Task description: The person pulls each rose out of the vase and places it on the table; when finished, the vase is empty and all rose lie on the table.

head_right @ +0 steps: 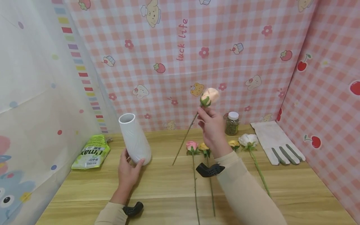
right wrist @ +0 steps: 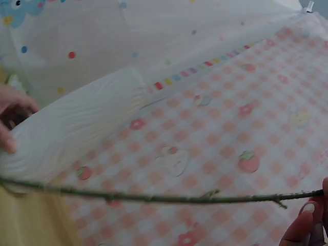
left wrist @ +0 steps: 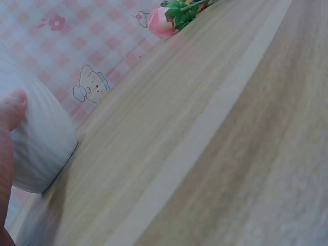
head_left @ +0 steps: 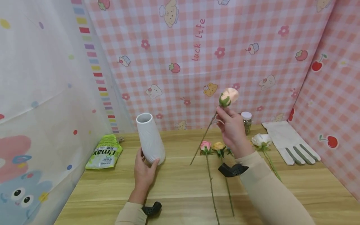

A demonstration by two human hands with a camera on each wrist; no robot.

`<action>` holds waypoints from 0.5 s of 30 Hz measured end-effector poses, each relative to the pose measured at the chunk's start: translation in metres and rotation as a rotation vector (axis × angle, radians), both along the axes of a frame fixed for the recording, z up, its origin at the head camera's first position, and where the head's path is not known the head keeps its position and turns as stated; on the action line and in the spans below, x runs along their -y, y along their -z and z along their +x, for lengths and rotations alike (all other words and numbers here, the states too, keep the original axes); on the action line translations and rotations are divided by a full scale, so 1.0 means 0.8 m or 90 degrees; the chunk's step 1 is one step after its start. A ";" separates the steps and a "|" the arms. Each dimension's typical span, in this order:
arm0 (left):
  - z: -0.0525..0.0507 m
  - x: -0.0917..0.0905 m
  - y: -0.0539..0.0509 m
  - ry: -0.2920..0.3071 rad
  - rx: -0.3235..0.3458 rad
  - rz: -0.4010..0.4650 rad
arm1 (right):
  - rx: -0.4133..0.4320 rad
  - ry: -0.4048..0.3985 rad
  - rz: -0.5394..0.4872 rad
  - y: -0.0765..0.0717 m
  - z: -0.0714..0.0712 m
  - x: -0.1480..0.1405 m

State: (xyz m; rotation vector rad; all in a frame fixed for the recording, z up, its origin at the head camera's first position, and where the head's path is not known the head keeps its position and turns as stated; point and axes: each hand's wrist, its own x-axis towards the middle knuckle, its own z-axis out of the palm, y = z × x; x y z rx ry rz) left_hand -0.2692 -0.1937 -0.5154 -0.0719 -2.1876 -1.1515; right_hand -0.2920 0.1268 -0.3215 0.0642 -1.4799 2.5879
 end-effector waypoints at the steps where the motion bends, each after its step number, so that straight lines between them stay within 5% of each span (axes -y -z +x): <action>1: 0.000 0.000 0.000 0.000 0.003 0.001 | 0.016 -0.012 0.022 0.010 0.001 0.002; 9: 0.000 0.001 -0.001 -0.003 0.004 0.003 | 0.077 -0.084 0.226 0.083 0.004 0.033; 15: 0.000 0.000 0.000 -0.005 0.012 0.007 | 0.093 -0.075 0.308 0.116 0.009 0.053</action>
